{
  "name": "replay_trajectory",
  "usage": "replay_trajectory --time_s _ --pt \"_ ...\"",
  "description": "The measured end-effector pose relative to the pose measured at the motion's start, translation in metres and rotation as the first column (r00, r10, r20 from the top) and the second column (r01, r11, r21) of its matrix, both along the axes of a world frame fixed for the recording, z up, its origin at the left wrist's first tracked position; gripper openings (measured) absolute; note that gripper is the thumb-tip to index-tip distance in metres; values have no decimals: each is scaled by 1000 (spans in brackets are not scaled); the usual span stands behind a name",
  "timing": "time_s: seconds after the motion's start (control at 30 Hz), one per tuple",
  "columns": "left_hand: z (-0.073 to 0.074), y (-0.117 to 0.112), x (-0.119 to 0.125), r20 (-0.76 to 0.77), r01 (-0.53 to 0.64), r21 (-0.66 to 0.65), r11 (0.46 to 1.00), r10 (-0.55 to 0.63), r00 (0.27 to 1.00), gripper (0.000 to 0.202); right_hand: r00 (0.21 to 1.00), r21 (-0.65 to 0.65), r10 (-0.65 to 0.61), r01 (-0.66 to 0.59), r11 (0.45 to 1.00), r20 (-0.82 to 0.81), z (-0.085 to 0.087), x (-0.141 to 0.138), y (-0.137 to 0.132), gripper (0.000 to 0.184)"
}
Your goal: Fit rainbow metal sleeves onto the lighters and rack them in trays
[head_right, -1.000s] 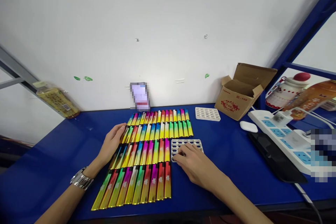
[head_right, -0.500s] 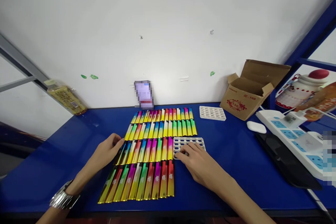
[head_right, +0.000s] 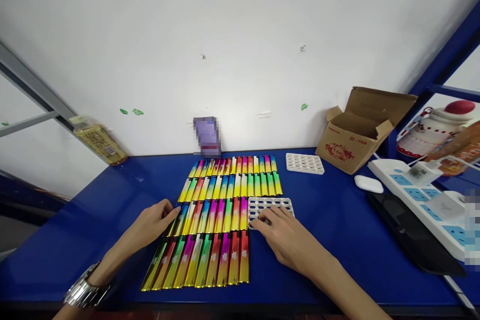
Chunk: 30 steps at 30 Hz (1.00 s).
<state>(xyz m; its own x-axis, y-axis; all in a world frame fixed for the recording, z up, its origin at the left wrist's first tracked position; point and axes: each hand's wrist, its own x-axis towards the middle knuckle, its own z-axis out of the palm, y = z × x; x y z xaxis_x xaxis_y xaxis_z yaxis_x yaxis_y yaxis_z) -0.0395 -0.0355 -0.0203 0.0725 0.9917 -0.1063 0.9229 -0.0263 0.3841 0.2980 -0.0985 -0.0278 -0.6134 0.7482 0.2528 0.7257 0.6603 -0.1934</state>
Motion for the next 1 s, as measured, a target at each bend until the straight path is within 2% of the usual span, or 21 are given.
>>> replay_trajectory --time_s 0.07,0.17,0.33,0.47,0.57,0.67,0.83,1.0 --pt "3 3 0 -2 5 7 1000 -5 1000 33 1000 -19 -2 2 1000 12 1 0 0 31" --pt "8 20 -1 -12 5 93 996 -4 1000 32 1000 -30 -13 14 999 17 4 0 0 30" --pt "13 80 6 -54 -22 237 971 36 998 27 999 -26 -33 33 999 -10 11 -2 0 29" --pt "15 132 23 84 -53 380 923 23 996 31 999 -32 -40 39 999 -28 11 -3 0 30" --pt "21 163 38 169 -63 399 915 -6 986 41 999 -55 -44 43 998 -16 11 -3 0 30" --pt "28 185 48 185 -84 422 903 4 983 40 999 -67 -50 50 996 -6 12 -2 0 31" --pt "40 198 51 284 -154 427 891 29 958 33 998 -54 -65 64 996 -22 13 4 -1 30" --pt "44 183 42 263 -182 395 901 79 962 33 996 -33 -69 67 997 -63 9 7 0 29"
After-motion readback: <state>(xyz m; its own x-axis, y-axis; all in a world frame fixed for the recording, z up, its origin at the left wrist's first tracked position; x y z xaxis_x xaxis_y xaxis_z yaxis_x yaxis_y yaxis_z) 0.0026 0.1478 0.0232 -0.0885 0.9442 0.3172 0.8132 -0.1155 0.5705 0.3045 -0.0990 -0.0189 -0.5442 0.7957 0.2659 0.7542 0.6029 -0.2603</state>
